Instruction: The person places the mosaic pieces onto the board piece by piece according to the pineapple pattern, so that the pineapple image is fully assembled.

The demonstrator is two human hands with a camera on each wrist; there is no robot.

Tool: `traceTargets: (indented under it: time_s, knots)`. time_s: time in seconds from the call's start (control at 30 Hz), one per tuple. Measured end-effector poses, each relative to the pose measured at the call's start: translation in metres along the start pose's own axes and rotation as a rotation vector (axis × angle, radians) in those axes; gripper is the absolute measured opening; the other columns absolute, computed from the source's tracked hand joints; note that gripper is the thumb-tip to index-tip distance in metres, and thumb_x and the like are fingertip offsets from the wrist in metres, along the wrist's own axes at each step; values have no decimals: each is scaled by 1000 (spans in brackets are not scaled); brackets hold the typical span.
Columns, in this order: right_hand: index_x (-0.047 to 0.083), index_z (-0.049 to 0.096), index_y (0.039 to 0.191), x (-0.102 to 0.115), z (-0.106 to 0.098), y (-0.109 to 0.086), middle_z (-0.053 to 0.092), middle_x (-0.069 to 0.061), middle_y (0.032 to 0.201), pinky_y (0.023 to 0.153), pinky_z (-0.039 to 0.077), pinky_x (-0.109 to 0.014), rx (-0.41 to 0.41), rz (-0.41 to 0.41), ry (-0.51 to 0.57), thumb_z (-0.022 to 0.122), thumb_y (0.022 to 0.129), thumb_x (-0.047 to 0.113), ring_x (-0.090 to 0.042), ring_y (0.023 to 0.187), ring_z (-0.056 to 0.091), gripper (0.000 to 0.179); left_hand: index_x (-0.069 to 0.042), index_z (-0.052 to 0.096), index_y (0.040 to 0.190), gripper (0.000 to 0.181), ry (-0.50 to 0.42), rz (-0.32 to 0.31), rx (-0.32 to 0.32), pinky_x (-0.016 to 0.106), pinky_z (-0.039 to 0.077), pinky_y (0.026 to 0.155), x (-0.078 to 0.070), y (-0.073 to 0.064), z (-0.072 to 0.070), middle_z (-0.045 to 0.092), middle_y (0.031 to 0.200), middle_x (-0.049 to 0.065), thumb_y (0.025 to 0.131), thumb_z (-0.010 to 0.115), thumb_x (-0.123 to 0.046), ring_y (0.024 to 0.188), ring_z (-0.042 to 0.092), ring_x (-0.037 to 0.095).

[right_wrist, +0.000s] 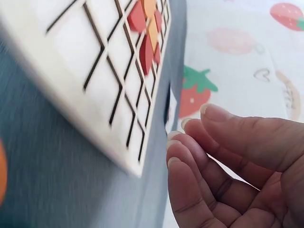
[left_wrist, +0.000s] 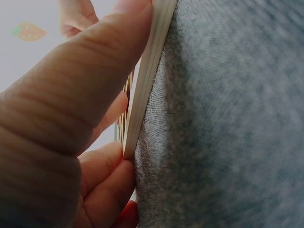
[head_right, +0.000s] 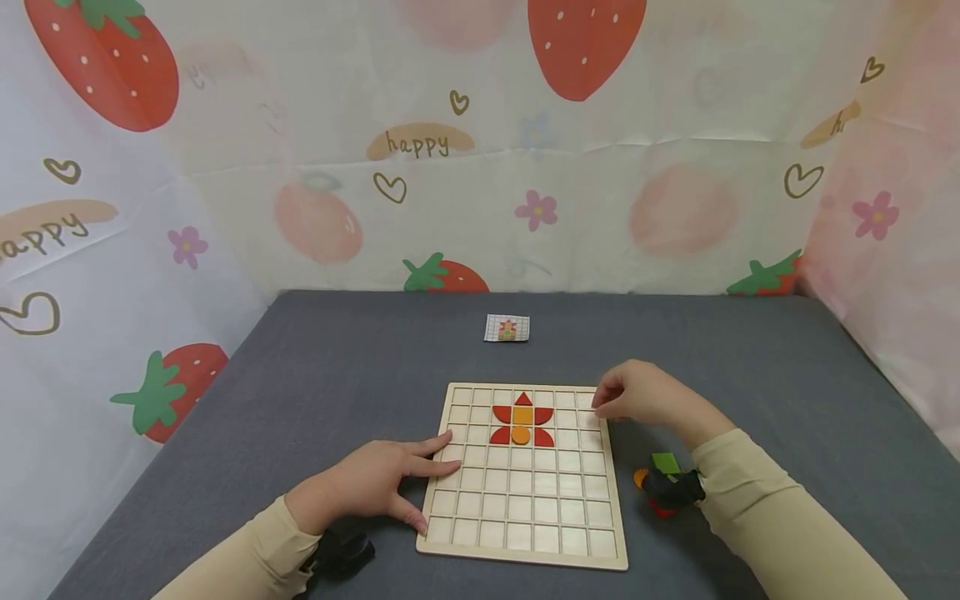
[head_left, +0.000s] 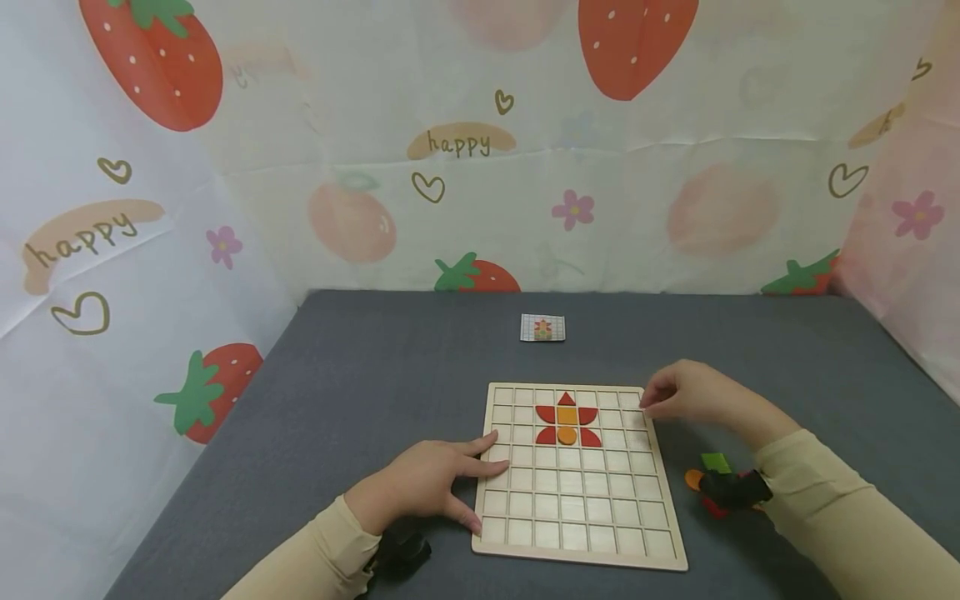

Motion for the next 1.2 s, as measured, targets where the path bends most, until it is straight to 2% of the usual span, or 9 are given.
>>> traceTargets:
  time_s: [0.4,0.6,0.97,1.2]
  knots:
    - [8,69,93,-40,-23,-36,65,-2,92,68,47,-34,-28,40,-23,68,82,21,-14,80,58,17,-38,40,136,81,8,5,3,35,39,96,1,1,1,26,148,-3,63,61,-67,127,40,15]
    - [7,69,93,-62,-26,-48,64,-4,93,63,45,-33,-41,64,-31,67,83,20,-16,76,54,17,-38,40,136,81,14,2,2,35,39,96,2,2,2,26,148,-3,63,60,-67,127,40,15]
    - [3,68,95,-114,-36,-59,65,-7,94,66,47,-32,-66,146,15,67,82,18,-15,77,56,19,-36,41,136,82,1,14,-7,34,40,95,1,2,2,27,148,-2,62,61,-66,127,40,15]
    - [-1,65,98,-128,-38,-61,64,-8,93,64,45,-32,-73,180,13,71,79,23,-15,77,54,31,-36,41,136,82,8,20,-10,33,40,95,1,2,2,27,148,-2,63,60,-67,127,40,14]
Point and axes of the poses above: each hand's wrist, its own y-axis towards the middle knuckle, its own z-axis out of the palm, x = y × z, the point moved 7 cm from there along y, towards the middle knuckle
